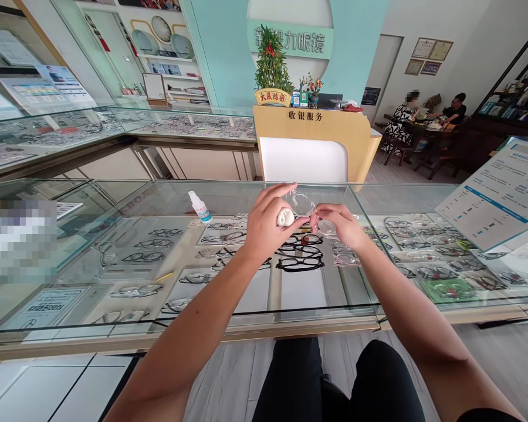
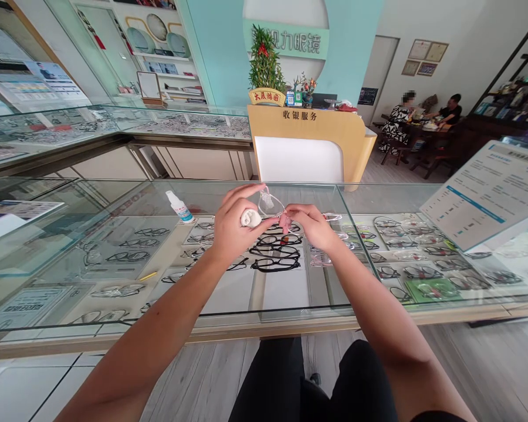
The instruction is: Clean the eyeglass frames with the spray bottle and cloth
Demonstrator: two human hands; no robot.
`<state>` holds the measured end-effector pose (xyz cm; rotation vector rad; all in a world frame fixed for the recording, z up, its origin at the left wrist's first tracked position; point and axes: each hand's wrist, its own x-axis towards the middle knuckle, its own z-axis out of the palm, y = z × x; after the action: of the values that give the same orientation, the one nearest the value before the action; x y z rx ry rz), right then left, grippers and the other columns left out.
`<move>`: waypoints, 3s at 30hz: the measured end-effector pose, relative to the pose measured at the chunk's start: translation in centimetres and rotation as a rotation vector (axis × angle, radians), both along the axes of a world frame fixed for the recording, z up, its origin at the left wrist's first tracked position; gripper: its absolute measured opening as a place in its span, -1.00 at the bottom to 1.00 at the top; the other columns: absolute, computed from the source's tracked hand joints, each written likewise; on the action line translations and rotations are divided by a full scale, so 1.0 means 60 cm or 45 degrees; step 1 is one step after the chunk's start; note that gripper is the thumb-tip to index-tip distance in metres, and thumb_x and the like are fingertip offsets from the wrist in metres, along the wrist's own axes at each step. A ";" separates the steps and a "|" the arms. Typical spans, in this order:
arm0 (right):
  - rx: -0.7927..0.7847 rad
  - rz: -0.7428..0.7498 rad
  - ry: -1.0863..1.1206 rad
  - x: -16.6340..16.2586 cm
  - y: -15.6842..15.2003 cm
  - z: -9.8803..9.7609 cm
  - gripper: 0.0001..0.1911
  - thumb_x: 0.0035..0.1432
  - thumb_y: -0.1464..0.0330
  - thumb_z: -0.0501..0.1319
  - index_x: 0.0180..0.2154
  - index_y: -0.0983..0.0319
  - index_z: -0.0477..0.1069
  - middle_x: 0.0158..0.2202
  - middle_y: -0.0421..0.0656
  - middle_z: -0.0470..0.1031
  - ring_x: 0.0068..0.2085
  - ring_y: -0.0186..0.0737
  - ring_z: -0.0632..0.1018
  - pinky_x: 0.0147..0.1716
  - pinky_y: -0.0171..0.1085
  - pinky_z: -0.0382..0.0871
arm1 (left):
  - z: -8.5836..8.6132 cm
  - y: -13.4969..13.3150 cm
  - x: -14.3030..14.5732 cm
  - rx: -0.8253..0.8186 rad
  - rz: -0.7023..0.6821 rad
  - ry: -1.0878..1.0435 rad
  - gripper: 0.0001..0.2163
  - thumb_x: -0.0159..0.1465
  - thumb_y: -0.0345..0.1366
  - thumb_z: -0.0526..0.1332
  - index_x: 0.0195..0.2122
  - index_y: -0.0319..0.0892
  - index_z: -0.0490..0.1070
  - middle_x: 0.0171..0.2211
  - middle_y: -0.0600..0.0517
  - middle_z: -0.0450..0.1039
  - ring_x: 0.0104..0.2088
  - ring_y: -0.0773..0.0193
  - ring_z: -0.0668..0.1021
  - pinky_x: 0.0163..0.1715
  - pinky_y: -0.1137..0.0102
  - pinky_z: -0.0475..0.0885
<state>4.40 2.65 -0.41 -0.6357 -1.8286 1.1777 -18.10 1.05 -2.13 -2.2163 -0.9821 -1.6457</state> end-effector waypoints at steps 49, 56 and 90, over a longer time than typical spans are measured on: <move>1.055 -0.970 0.148 -0.024 -0.039 0.183 -0.44 0.38 0.03 0.44 0.31 -0.01 0.49 0.23 -0.01 0.62 0.19 0.13 0.64 0.01 0.09 0.67 | 0.209 -0.008 -0.007 0.606 0.134 -0.371 -0.66 0.35 -0.10 0.53 -0.09 0.02 0.36 0.23 -0.09 0.59 0.24 -0.05 0.67 0.27 -0.14 0.62; 1.052 -0.996 0.099 -0.022 -0.040 0.183 -0.44 0.36 0.09 0.46 0.30 0.03 0.50 0.24 0.02 0.63 0.16 0.09 0.67 -0.08 0.03 0.69 | 0.206 -0.005 -0.014 0.598 0.155 -0.363 -0.67 0.36 -0.11 0.52 -0.08 0.01 0.36 0.17 -0.09 0.60 0.20 -0.02 0.68 0.23 -0.09 0.65; 1.136 -1.168 -0.280 -0.021 -0.050 0.186 -0.45 0.50 0.09 0.27 0.43 0.00 0.39 0.30 0.01 0.63 0.09 0.13 0.72 -0.09 0.10 0.75 | 0.205 -0.008 -0.014 0.473 0.215 -0.336 -0.58 0.20 -0.22 0.62 -0.15 0.00 0.36 0.11 -0.05 0.56 0.20 -0.11 0.65 0.28 -0.16 0.56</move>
<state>3.13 -0.37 10.74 -0.9076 -1.6728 -0.3187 -18.92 0.59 10.17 -1.6657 -0.8129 -1.8919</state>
